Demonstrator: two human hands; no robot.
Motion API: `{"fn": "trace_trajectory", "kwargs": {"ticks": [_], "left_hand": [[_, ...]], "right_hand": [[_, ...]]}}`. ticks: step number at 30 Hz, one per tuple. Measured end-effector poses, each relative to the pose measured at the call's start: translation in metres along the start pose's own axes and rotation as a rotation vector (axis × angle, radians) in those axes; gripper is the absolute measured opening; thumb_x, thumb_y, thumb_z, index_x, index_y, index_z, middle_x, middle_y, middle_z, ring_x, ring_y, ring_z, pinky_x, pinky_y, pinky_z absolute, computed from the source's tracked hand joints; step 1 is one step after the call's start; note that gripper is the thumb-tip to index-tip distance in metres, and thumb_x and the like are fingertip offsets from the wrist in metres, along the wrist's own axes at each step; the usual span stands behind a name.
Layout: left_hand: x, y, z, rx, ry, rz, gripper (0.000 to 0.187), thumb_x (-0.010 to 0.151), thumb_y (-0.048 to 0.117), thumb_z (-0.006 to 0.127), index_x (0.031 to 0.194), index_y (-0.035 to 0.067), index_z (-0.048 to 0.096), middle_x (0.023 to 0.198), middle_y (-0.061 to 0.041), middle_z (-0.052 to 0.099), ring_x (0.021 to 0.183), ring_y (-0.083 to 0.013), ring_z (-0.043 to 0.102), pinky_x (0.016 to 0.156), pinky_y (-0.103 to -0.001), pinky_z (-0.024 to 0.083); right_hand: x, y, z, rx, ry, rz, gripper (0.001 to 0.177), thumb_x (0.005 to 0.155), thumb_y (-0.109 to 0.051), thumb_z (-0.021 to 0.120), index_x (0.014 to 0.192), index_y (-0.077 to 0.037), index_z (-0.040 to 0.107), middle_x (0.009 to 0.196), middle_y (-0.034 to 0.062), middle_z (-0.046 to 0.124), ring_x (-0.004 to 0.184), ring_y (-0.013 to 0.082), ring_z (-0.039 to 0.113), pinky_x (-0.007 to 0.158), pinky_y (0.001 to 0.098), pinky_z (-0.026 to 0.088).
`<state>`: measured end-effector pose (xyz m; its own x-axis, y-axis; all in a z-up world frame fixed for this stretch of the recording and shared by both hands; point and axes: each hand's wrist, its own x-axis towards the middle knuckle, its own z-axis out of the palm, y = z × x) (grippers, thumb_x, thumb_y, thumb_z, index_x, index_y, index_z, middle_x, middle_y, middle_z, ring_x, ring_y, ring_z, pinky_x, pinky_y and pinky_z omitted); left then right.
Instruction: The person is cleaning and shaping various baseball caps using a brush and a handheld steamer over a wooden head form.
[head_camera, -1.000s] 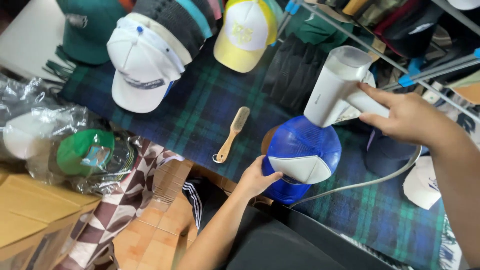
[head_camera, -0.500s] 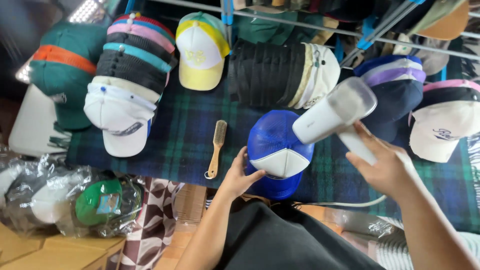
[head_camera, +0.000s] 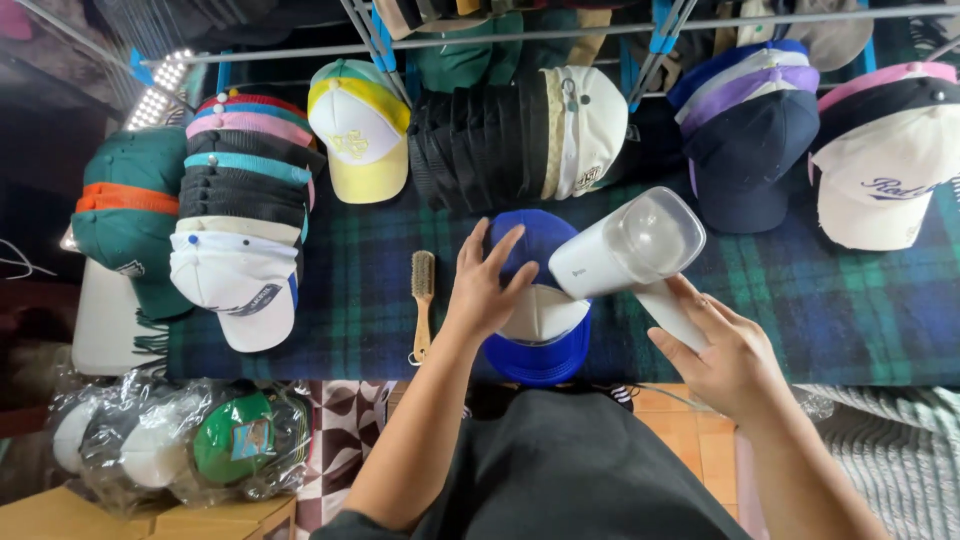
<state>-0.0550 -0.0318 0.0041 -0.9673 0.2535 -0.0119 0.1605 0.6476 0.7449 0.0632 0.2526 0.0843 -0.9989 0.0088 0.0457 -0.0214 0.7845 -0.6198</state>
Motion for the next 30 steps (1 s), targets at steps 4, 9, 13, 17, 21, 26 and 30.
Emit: {"fn": "trace_trajectory", "kwargs": {"ticks": [4,9,13,17,21,26,30], "left_hand": [[0.021,-0.002,0.000,0.192,0.064,0.207,0.053,0.095,0.043,0.065,0.146,0.032,0.054,0.159,-0.022,0.037,0.141,-0.0554,0.033,0.108,-0.068,0.036],[0.036,0.021,-0.024,0.447,-0.319,0.220,0.049,0.101,0.047,0.047,0.151,0.047,0.044,0.163,-0.006,0.030,0.149,-0.0433,0.031,0.114,-0.061,0.036],[0.052,0.021,-0.031,0.470,-0.401,0.306,0.050,0.101,0.049,0.046,0.150,0.045,0.045,0.162,-0.006,0.032,0.147,-0.0431,0.034,0.114,-0.060,0.037],[0.066,0.007,-0.028,0.484,-0.409,0.490,0.052,0.102,0.055,0.037,0.153,0.045,0.040,0.160,-0.005,0.033,0.147,-0.0391,0.036,0.114,-0.058,0.040],[0.064,-0.004,-0.022,0.445,-0.418,0.512,0.053,0.101,0.059,0.034,0.152,0.046,0.041,0.161,-0.005,0.031,0.147,-0.0383,0.035,0.112,-0.060,0.040],[0.066,-0.005,-0.025,0.383,-0.439,0.499,0.051,0.101,0.060,0.033,0.150,0.048,0.043,0.159,-0.006,0.035,0.146,-0.0376,0.037,0.111,-0.061,0.039],[0.065,-0.004,-0.022,0.406,-0.470,0.467,0.050,0.100,0.060,0.033,0.149,0.054,0.041,0.161,-0.004,0.032,0.147,-0.0364,0.036,0.112,-0.063,0.037]], "right_hand": [[0.009,-0.008,-0.014,0.013,-0.251,0.306,0.082,0.085,-0.042,0.065,0.160,-0.021,0.038,0.132,0.0051,0.069,0.108,0.0280,0.068,0.088,0.0405,0.050],[0.032,-0.006,0.006,0.282,-0.341,0.279,0.026,0.083,-0.020,0.073,0.099,0.000,0.070,0.071,0.0134,0.080,0.067,0.0286,0.078,0.073,0.0434,0.059],[0.021,-0.021,0.009,0.312,-0.256,0.331,0.023,0.088,-0.026,0.074,0.089,-0.003,0.072,0.055,0.0068,0.074,0.056,0.0251,0.074,0.067,0.0415,0.057],[-0.005,-0.054,0.026,0.068,-0.085,0.195,0.026,0.073,-0.021,0.085,0.085,0.000,0.073,0.068,0.0192,0.074,0.080,0.0378,0.074,0.072,0.0482,0.058],[-0.052,-0.072,0.072,-0.116,0.102,0.280,0.035,0.074,-0.019,0.078,0.105,-0.002,0.077,0.091,0.0230,0.074,0.102,0.0437,0.069,0.085,0.0585,0.053],[-0.066,-0.086,0.090,-0.269,0.132,0.263,0.012,0.071,-0.023,0.081,0.077,-0.015,0.076,0.080,0.0134,0.073,0.089,0.0361,0.070,0.078,0.0470,0.055],[-0.056,-0.124,0.094,-0.388,0.153,0.291,0.031,0.074,-0.039,0.084,0.084,-0.010,0.078,0.078,0.0221,0.072,0.089,0.0461,0.069,0.066,0.0571,0.050]]}}
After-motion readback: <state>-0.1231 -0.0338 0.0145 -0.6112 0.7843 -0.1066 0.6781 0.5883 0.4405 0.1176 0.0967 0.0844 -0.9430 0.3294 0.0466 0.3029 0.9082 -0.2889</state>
